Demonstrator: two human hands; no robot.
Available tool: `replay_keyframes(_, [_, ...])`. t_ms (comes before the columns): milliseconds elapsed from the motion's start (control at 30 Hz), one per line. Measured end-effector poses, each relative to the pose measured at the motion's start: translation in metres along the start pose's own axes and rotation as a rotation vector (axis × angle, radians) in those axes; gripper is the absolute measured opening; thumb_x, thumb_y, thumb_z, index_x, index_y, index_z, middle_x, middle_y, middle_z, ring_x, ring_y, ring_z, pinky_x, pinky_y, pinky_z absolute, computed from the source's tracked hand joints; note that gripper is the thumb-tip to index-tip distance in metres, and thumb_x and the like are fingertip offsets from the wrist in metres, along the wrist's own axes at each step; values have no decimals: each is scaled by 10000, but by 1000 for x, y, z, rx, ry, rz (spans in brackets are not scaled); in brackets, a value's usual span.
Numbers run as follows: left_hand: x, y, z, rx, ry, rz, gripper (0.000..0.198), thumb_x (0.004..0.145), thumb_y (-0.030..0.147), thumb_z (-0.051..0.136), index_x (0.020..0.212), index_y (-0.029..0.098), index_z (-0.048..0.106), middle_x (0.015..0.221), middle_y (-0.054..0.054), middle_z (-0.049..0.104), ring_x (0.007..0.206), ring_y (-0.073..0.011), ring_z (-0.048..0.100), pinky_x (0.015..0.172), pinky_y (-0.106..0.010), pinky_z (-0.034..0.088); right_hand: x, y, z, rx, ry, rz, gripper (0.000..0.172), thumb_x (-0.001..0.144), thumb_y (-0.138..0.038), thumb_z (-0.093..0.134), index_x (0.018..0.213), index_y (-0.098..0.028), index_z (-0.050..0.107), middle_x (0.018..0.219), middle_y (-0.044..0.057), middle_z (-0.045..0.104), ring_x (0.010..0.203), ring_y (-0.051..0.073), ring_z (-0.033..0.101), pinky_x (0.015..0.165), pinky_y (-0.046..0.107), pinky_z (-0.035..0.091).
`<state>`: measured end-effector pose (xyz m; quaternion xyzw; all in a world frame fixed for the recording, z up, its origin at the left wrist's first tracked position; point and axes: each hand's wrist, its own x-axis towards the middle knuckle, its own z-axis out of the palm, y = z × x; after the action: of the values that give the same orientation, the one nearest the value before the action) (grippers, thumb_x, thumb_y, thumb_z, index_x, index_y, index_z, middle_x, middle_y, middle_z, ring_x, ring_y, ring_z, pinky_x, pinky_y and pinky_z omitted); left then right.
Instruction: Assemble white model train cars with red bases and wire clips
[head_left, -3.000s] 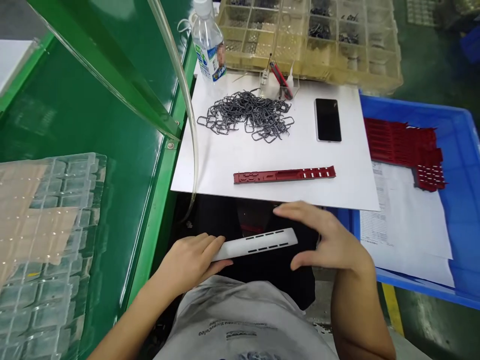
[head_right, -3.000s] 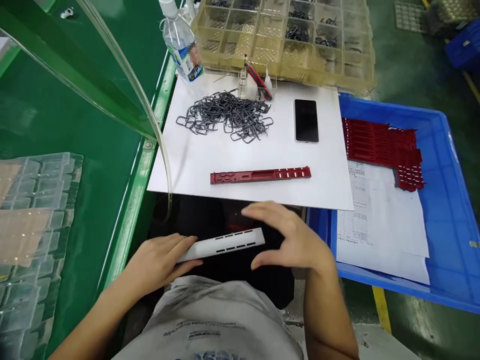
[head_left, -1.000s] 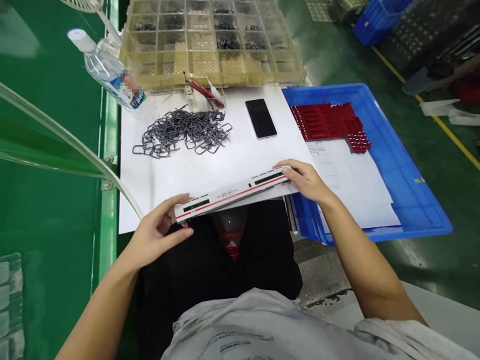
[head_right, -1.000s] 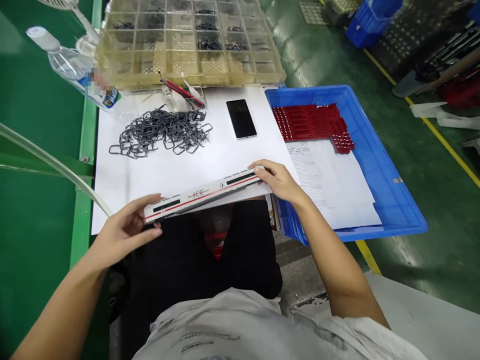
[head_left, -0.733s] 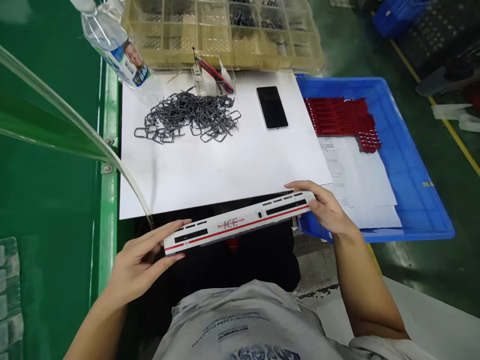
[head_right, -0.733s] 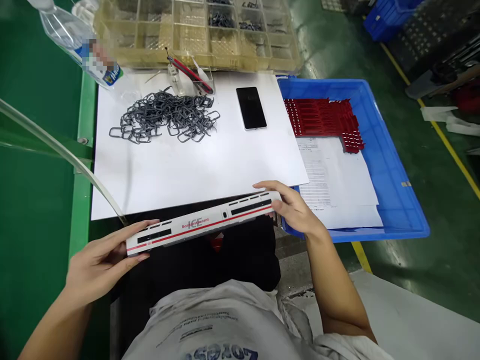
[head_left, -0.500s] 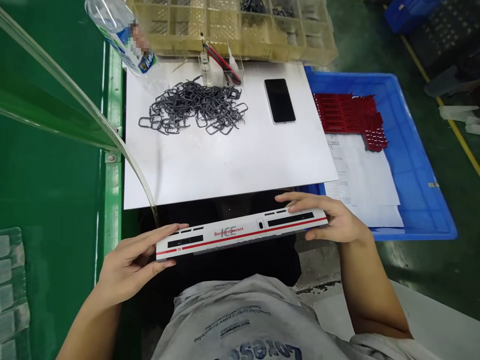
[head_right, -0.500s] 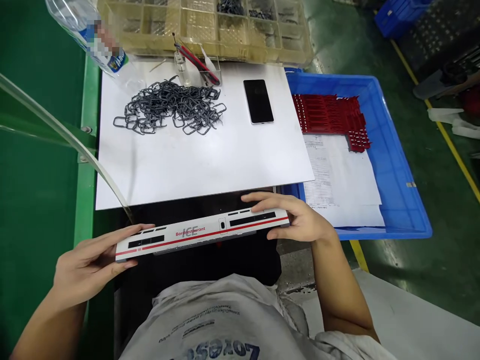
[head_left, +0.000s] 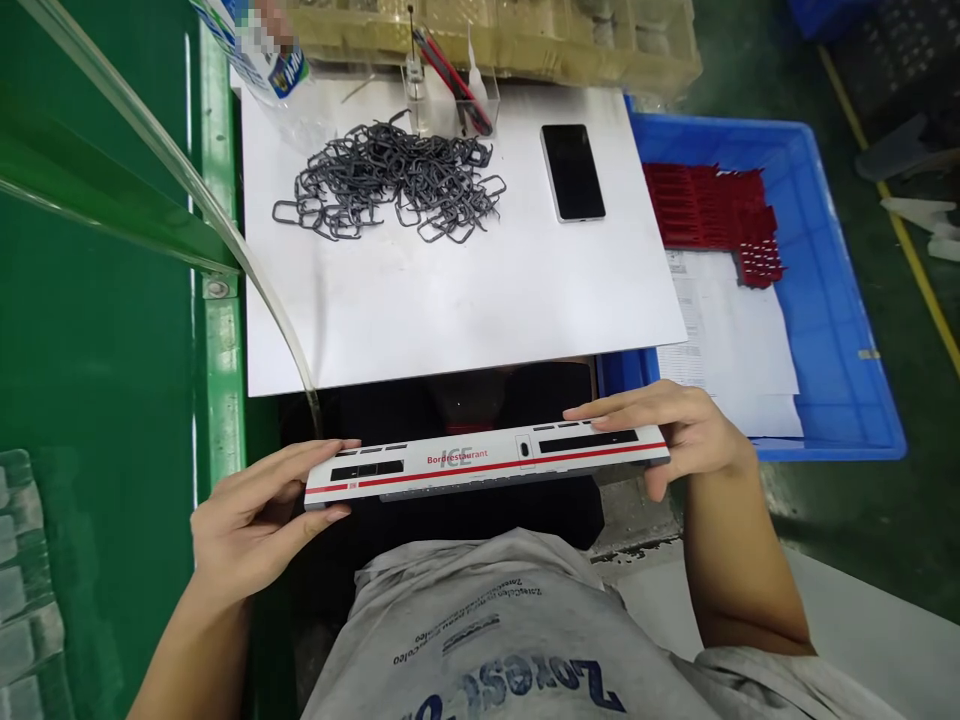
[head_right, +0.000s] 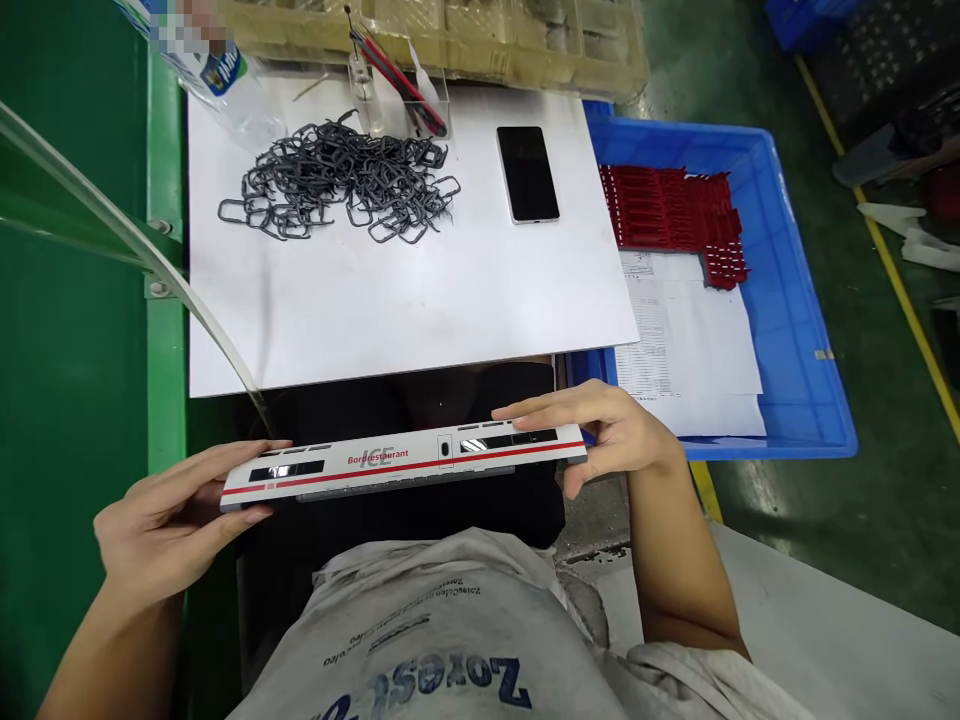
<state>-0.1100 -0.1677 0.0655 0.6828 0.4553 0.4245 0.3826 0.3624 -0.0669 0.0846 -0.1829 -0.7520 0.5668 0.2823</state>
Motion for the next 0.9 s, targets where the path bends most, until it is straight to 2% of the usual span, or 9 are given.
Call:
replay_keyframes(267, [1, -4, 0, -125, 71, 58, 640, 799, -35, 913, 1383, 202, 798, 1306, -69, 838, 1116, -243, 828, 848, -272, 765, 5, 4, 2, -43, 2, -83, 789, 836, -489, 933, 1547, -267, 672, 1490, 148, 730, 1265, 284, 793, 1003, 315, 691])
replay_keyframes(367, [1, -3, -2, -140, 85, 57, 621, 795, -27, 922, 1362, 199, 808, 1291, -67, 844, 1106, -245, 831, 842, -283, 770, 7, -8, -1, -119, -31, -59, 748, 888, -477, 899, 1573, -313, 647, 1488, 120, 744, 1310, 295, 771, 1050, 371, 688])
replay_keyframes(500, [-2, 2, 0, -67, 121, 69, 640, 786, -42, 915, 1363, 214, 811, 1290, -95, 847, 1039, -261, 839, 696, -268, 764, 17, -51, 21, -578, -11, 129, 758, 949, -500, 852, 1637, -346, 572, 1587, 106, 675, 1471, 372, 653, 1295, 633, 492])
replay_keyframes(600, [-4, 6, 6, -30, 112, 50, 656, 782, -39, 923, 1368, 234, 812, 1296, -112, 843, 1009, -257, 840, 629, -235, 736, 35, -67, 58, -930, 27, 146, 882, 989, -642, 742, 1710, -222, 458, 1670, 179, 580, 1534, 425, 576, 1306, 696, 449])
replay_keyframes(667, [-4, 8, 11, -67, 96, 28, 640, 799, -1, 934, 1376, 245, 810, 1296, -112, 840, 1048, -268, 838, 699, -267, 757, 50, -57, 81, -1065, -25, 85, 896, 1045, -687, 614, 1684, -82, 450, 1660, 248, 569, 1498, 433, 598, 1228, 654, 536])
replay_keyframes(700, [-4, 9, 13, -90, 86, 14, 629, 810, 16, 934, 1379, 254, 808, 1294, -109, 838, 1075, -275, 836, 741, -286, 765, 56, -47, 89, -1108, -64, 53, 876, 1076, -682, 553, 1648, -23, 471, 1612, 275, 608, 1408, 418, 665, 1135, 607, 607])
replay_keyframes(767, [-5, 11, 15, -115, 73, -23, 616, 828, 28, 925, 1382, 271, 807, 1289, -102, 836, 1115, -279, 829, 789, -297, 765, 63, -23, 101, -1158, -122, 7, 813, 1126, -649, 446, 1542, 42, 548, 1368, 277, 758, 1075, 341, 781, 844, 489, 677])
replay_keyframes(833, [-4, 13, 14, -101, 59, -63, 609, 832, 12, 913, 1371, 278, 812, 1282, -97, 836, 1111, -262, 828, 781, -264, 751, 65, -3, 106, -1176, -128, -28, 779, 1145, -639, 379, 1417, 47, 629, 1044, 199, 807, 765, 259, 728, 609, 406, 594])
replay_keyframes(900, [-3, 15, 13, -99, 48, -89, 586, 829, 18, 919, 1351, 267, 821, 1259, -102, 838, 1092, -250, 823, 758, -238, 733, 64, 9, 110, -1178, -99, -58, 770, 1146, -649, 352, 1309, 30, 677, 881, 142, 761, 667, 227, 663, 544, 374, 529])
